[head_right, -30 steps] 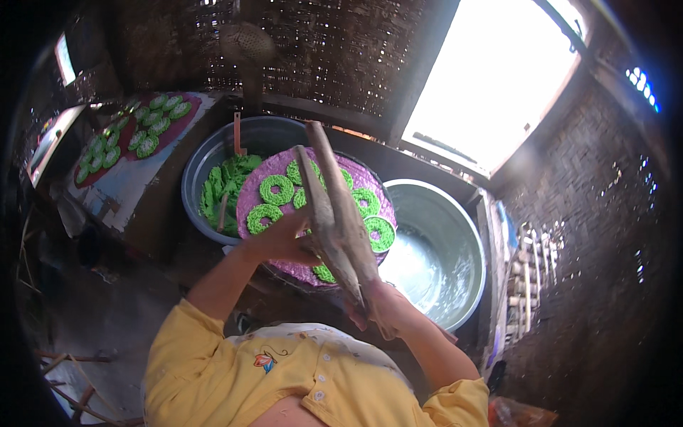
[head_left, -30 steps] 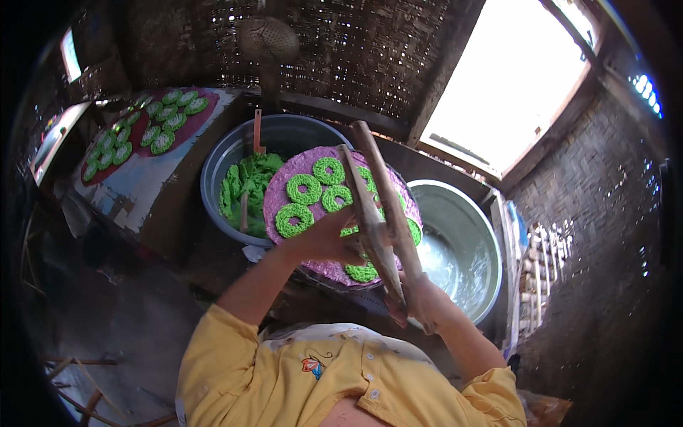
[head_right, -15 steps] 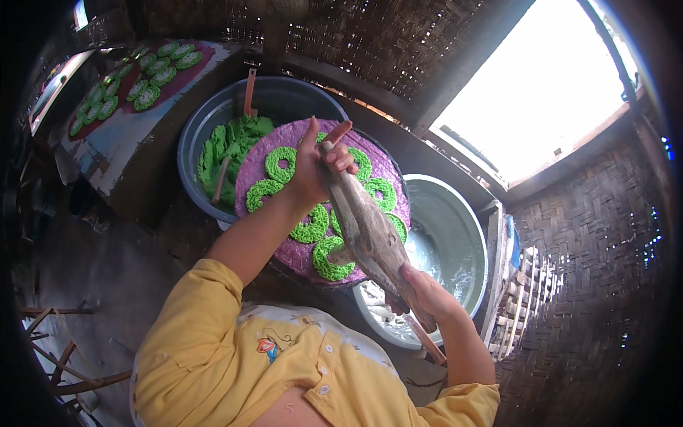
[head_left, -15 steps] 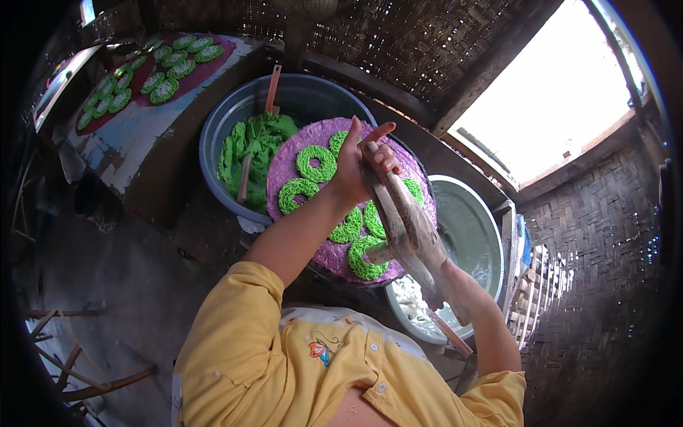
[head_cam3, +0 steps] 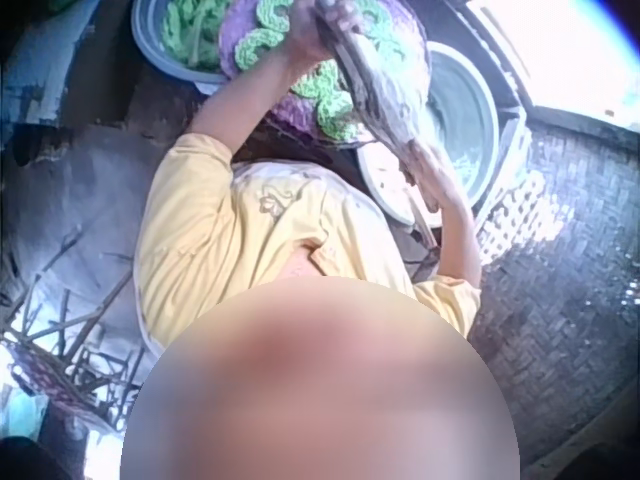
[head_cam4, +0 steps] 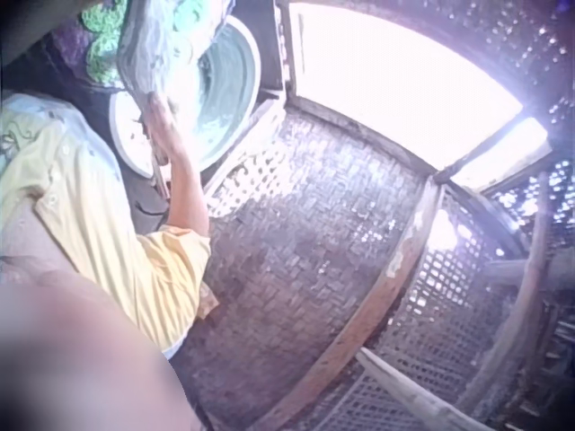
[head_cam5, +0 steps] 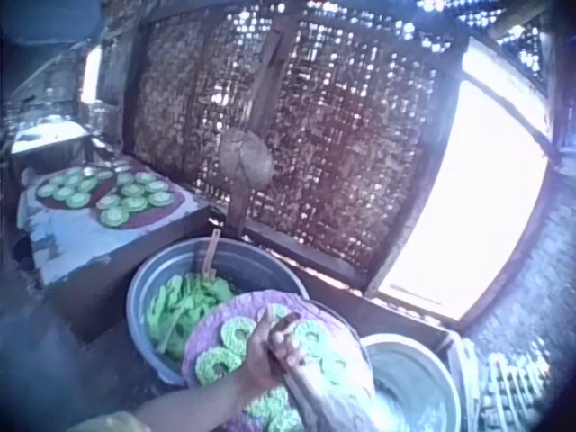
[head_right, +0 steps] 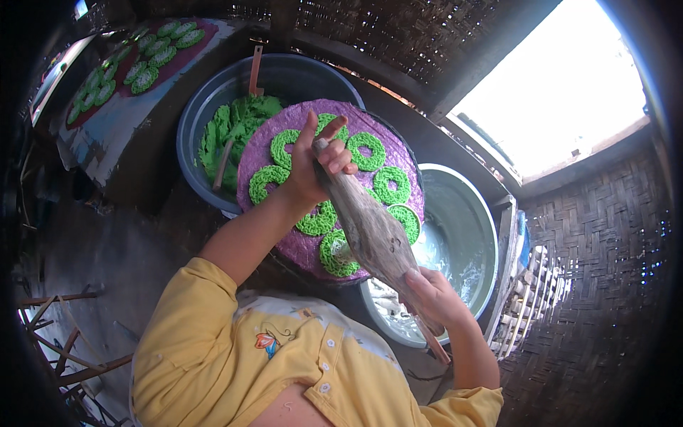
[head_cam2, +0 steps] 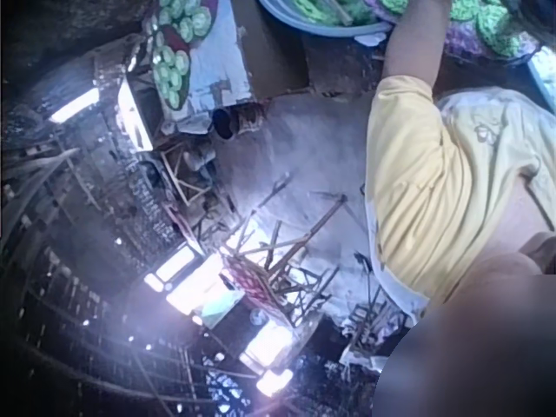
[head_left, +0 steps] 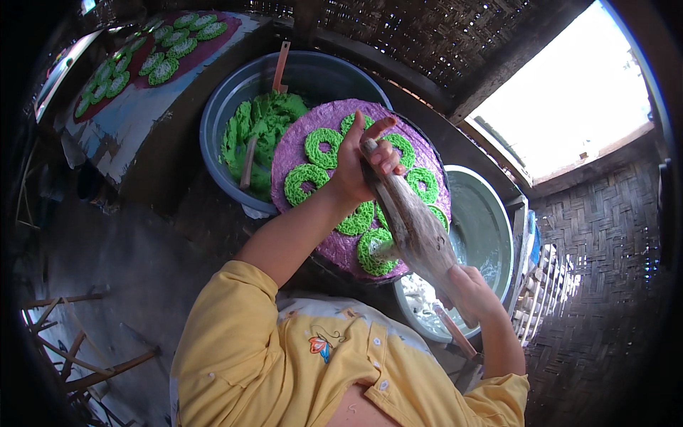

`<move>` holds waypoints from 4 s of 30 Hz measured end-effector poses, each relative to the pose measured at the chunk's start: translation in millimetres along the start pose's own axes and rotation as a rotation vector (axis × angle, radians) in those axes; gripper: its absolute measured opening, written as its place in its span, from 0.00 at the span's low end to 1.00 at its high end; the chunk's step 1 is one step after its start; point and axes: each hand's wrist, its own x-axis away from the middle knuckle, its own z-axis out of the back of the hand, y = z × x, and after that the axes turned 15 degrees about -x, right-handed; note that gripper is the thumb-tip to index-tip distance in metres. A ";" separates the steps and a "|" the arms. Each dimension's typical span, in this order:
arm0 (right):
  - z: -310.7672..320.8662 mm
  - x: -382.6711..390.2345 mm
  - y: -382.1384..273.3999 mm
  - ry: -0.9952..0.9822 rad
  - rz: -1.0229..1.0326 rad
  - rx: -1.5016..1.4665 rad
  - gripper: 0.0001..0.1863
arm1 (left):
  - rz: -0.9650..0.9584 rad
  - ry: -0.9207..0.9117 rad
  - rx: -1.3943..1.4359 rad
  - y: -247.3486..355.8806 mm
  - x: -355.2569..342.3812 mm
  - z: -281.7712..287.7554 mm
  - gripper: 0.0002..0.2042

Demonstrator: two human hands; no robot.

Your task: The person scoops green dough from a metal bowl and loads it into a wooden press. They press the dough through a circular mold onto a purple tray, forming ring-shaped cakes. The person repeats this process to create multiple green dough rings.

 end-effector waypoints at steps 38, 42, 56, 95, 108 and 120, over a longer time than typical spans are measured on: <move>-31.0 -89.3 -28.7 -0.016 0.282 -0.013 0.27 | -0.149 -0.129 -0.201 104.4 -34.0 6.6 0.35; -45.0 -88.8 -47.1 -0.112 0.205 -0.065 0.29 | -0.175 -0.008 -0.299 128.6 -31.6 -8.6 0.37; -84.0 -111.3 -69.4 0.085 0.167 0.202 0.30 | -0.216 0.344 -0.273 150.1 8.4 19.1 0.38; -91.0 -125.6 -65.6 -0.030 0.536 0.291 0.24 | -0.319 -0.099 -0.522 179.4 3.6 -31.7 0.37; -58.6 -54.9 -64.8 -0.035 0.780 -0.211 0.29 | -0.702 -0.271 -2.560 75.8 14.4 -126.9 0.20; -57.1 78.4 -117.3 0.729 1.684 0.971 0.18 | -0.289 -0.820 -2.601 -5.6 -6.8 -207.9 0.12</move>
